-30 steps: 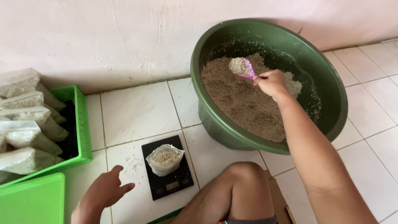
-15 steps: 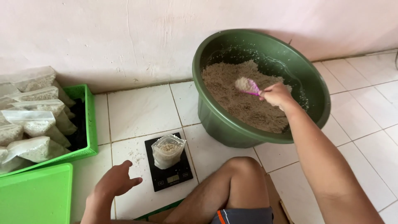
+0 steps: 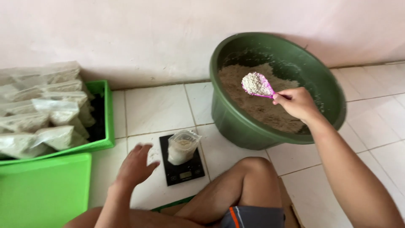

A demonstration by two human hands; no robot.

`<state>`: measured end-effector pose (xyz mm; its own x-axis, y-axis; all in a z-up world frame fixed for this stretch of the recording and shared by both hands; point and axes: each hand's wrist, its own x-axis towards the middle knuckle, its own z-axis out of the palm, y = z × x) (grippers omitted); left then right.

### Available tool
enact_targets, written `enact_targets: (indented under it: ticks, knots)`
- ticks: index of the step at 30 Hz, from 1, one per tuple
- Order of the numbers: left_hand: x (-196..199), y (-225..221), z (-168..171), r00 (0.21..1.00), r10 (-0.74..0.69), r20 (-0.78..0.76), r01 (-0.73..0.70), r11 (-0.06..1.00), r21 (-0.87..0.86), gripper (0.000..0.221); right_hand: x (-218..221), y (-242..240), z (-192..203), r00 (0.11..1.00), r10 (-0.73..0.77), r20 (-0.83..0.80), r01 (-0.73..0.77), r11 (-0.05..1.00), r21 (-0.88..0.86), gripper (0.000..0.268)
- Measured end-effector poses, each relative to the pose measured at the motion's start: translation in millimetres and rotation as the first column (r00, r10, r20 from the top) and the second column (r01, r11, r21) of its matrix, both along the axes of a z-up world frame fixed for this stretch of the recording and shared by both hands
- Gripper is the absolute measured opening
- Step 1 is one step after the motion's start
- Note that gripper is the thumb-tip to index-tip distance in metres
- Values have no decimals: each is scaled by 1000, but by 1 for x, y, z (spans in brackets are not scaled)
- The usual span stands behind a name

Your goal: Packaging grain from a large tub into small plastic bags using a scoop and weighing them on a digital scale.

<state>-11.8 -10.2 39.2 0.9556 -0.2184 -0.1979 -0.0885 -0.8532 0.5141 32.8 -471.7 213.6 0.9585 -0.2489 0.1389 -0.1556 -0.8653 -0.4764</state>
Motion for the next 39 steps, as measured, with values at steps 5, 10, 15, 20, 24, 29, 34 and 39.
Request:
enact_targets:
  ticks: [5, 10, 15, 20, 24, 29, 34, 39]
  knots:
    - [-14, -22, 18, 910, 56, 412, 28, 980, -195, 50, -23, 45, 7, 977, 213, 33, -215, 974, 69, 17]
    - [-28, -35, 48, 919, -123, 374, 203, 962, -182, 51, -31, 85, -23, 915, 399, 57, -403, 905, 133, 16]
    - [-24, -37, 38, 950, -288, 121, 294, 955, -33, 70, -34, 124, -55, 839, 539, 70, -543, 836, 78, 16]
    - [-21, -37, 39, 951, -286, 116, 294, 954, -57, 67, -30, 133, -65, 794, 603, 73, -605, 796, 11, 15]
    - [-19, -34, 36, 945, -290, 151, 300, 953, -49, 63, -34, 150, -51, 736, 675, 56, -673, 738, -51, 16]
    - [-16, -35, 33, 936, -301, 183, 313, 949, -41, 57, -26, 143, -62, 689, 724, 27, -710, 682, -176, 20]
    - [-14, -35, 32, 929, -302, 215, 317, 947, -41, 53, -15, 131, -82, 591, 806, 25, -725, 544, -423, 21]
    - [-16, -35, 34, 927, -300, 227, 318, 947, -48, 54, -4, 132, -117, 455, 890, 39, -467, 275, -841, 20]
